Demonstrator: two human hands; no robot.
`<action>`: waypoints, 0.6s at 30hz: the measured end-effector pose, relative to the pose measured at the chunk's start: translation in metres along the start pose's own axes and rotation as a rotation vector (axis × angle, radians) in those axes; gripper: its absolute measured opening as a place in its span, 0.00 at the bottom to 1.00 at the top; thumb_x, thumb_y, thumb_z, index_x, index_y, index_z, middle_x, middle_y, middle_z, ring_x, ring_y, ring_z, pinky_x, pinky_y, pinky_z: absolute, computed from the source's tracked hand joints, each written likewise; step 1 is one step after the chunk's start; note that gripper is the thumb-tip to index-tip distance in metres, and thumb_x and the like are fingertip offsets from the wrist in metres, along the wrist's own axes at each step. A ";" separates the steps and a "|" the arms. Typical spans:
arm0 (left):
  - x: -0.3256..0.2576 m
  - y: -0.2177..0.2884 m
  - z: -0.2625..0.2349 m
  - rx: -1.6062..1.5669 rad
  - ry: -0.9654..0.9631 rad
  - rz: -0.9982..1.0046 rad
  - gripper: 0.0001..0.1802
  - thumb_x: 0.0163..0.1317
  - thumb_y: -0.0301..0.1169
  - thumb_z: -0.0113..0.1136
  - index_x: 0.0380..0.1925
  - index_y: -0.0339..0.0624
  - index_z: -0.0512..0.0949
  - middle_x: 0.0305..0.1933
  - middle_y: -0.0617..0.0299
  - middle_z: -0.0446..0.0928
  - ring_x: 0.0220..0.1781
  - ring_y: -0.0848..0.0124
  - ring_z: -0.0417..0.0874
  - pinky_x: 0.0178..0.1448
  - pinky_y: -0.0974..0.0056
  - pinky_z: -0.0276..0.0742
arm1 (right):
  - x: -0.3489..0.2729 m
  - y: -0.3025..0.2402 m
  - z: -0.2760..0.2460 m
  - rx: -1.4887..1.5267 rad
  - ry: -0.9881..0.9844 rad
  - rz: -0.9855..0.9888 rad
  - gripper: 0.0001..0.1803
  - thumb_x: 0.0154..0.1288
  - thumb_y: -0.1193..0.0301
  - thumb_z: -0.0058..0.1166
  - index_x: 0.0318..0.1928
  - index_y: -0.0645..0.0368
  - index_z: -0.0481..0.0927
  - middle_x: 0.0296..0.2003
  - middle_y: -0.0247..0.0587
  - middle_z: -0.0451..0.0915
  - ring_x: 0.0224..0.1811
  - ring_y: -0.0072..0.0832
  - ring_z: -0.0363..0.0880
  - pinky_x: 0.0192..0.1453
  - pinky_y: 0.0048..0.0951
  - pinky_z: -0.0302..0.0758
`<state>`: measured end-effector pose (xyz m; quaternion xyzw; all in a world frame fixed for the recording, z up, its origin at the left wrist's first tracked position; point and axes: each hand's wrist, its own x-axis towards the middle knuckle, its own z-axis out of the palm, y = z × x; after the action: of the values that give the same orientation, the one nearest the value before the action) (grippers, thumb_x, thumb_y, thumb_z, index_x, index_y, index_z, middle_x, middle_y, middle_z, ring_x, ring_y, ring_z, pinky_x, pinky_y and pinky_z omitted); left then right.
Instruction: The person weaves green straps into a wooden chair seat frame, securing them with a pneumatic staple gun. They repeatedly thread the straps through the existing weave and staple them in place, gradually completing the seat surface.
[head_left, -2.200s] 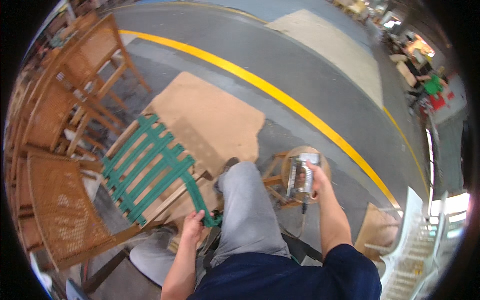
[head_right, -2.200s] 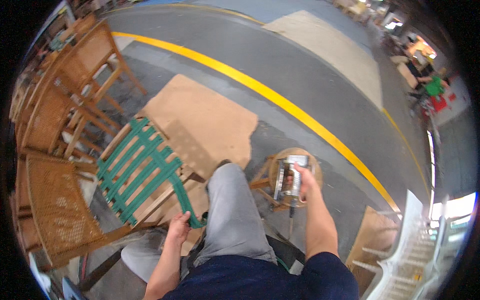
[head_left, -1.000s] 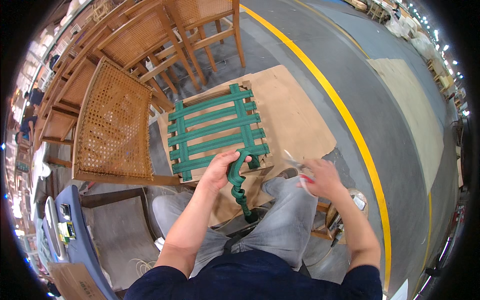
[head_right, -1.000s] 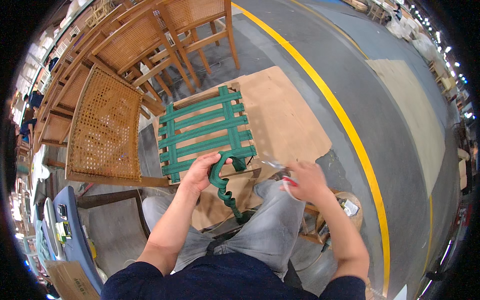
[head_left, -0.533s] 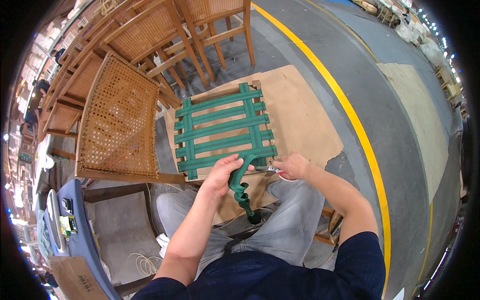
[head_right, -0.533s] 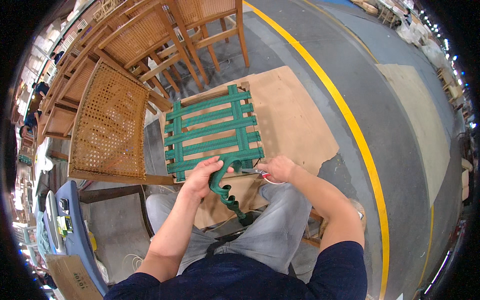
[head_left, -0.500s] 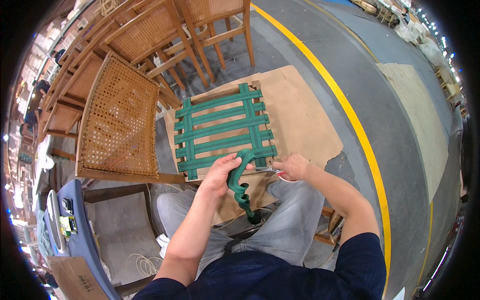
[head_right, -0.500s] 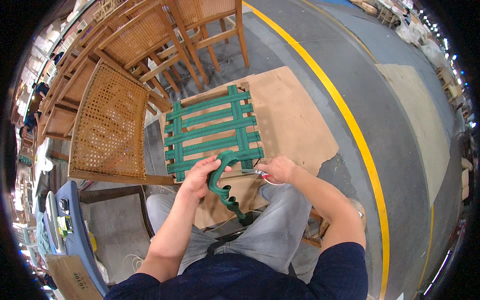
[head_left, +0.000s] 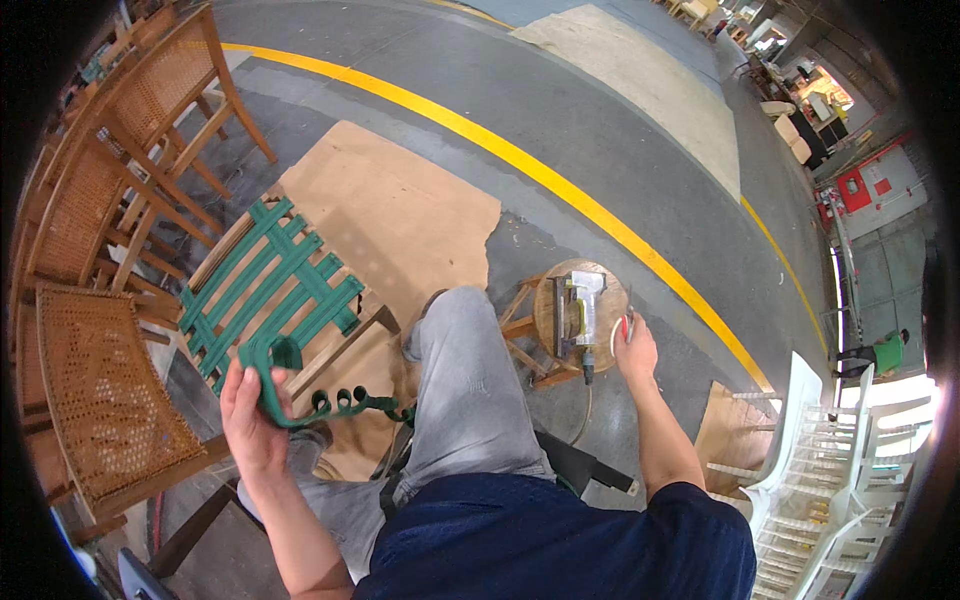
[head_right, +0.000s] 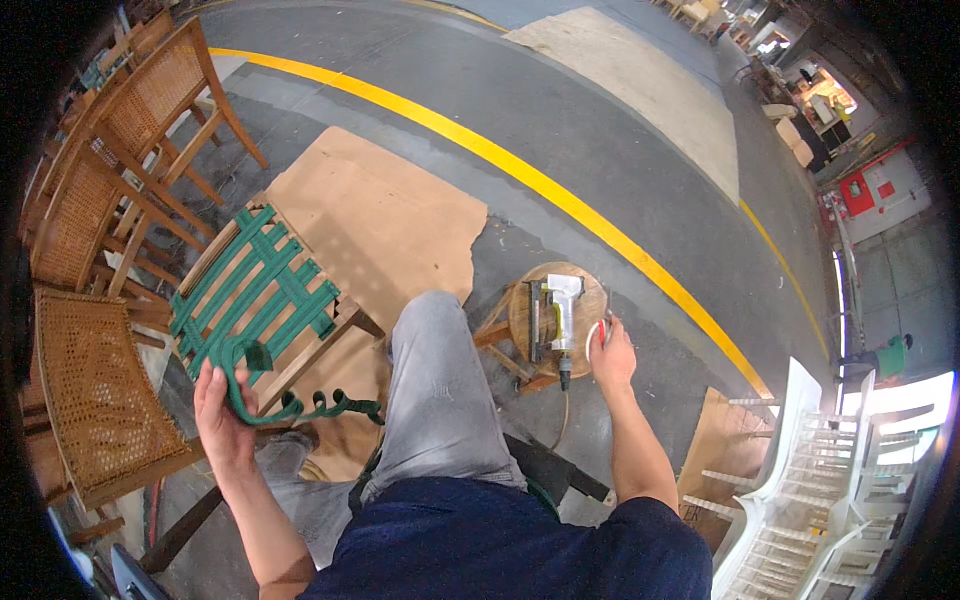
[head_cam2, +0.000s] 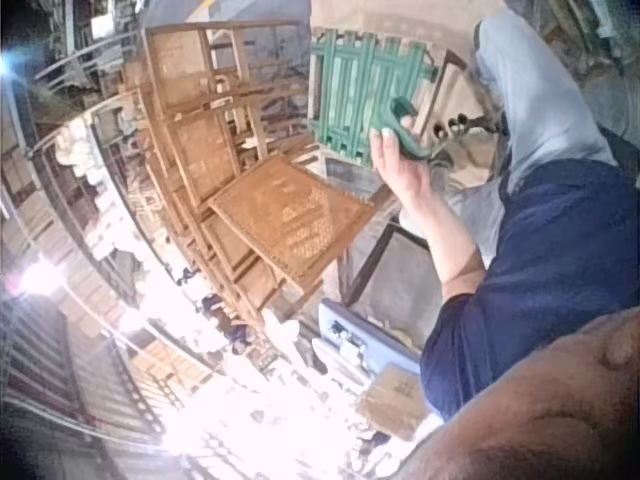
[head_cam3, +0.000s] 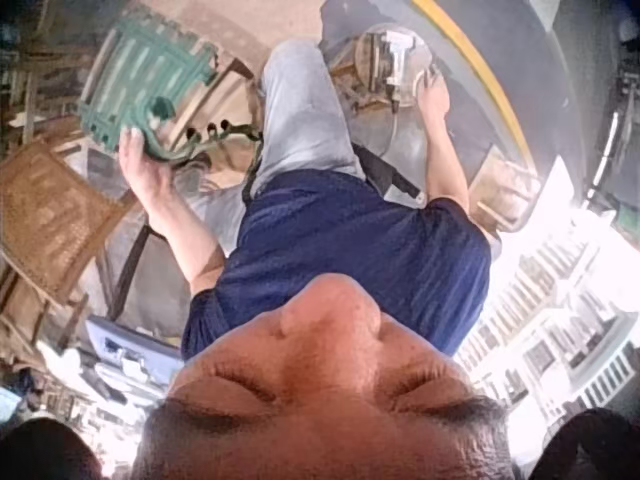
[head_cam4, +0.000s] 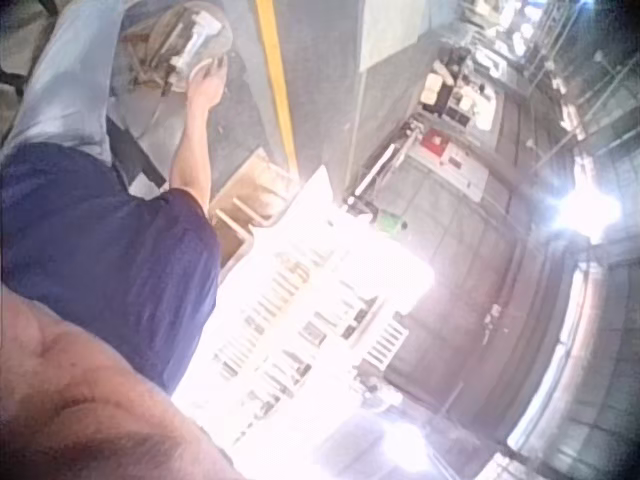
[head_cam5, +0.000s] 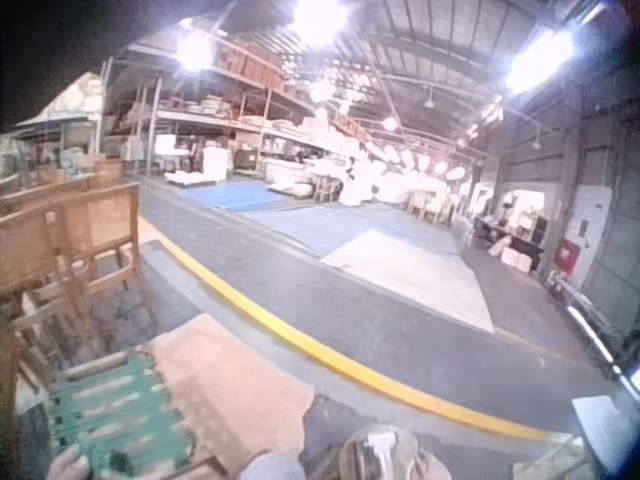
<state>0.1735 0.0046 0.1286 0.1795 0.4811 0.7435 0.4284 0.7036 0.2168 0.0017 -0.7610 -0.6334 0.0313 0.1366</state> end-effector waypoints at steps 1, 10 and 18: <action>0.001 0.001 0.015 0.017 0.054 -0.005 0.15 0.74 0.31 0.56 0.57 0.39 0.75 0.38 0.57 0.85 0.30 0.74 0.84 0.25 0.71 0.78 | -0.008 0.009 0.005 -0.037 -0.051 0.032 0.26 0.68 0.60 0.59 0.63 0.56 0.75 0.52 0.57 0.83 0.54 0.53 0.82 0.58 0.49 0.77; -0.008 0.042 0.051 0.121 -0.216 0.045 0.17 0.74 0.29 0.55 0.59 0.33 0.76 0.49 0.57 0.85 0.49 0.69 0.87 0.53 0.66 0.84 | -0.024 -0.089 -0.006 0.316 -0.024 -0.449 0.25 0.60 0.67 0.68 0.57 0.61 0.80 0.54 0.54 0.79 0.58 0.48 0.79 0.63 0.45 0.75; -0.010 0.034 0.066 0.304 -0.402 0.217 0.17 0.74 0.28 0.56 0.60 0.35 0.75 0.54 0.60 0.82 0.57 0.73 0.81 0.59 0.67 0.78 | -0.124 -0.359 -0.053 1.289 -0.979 -0.928 0.18 0.67 0.72 0.65 0.56 0.60 0.81 0.49 0.38 0.84 0.46 0.27 0.81 0.48 0.28 0.76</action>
<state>0.2083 0.0280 0.1907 0.4365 0.4703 0.6538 0.4012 0.3481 0.1444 0.1263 -0.1111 -0.7215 0.6363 0.2493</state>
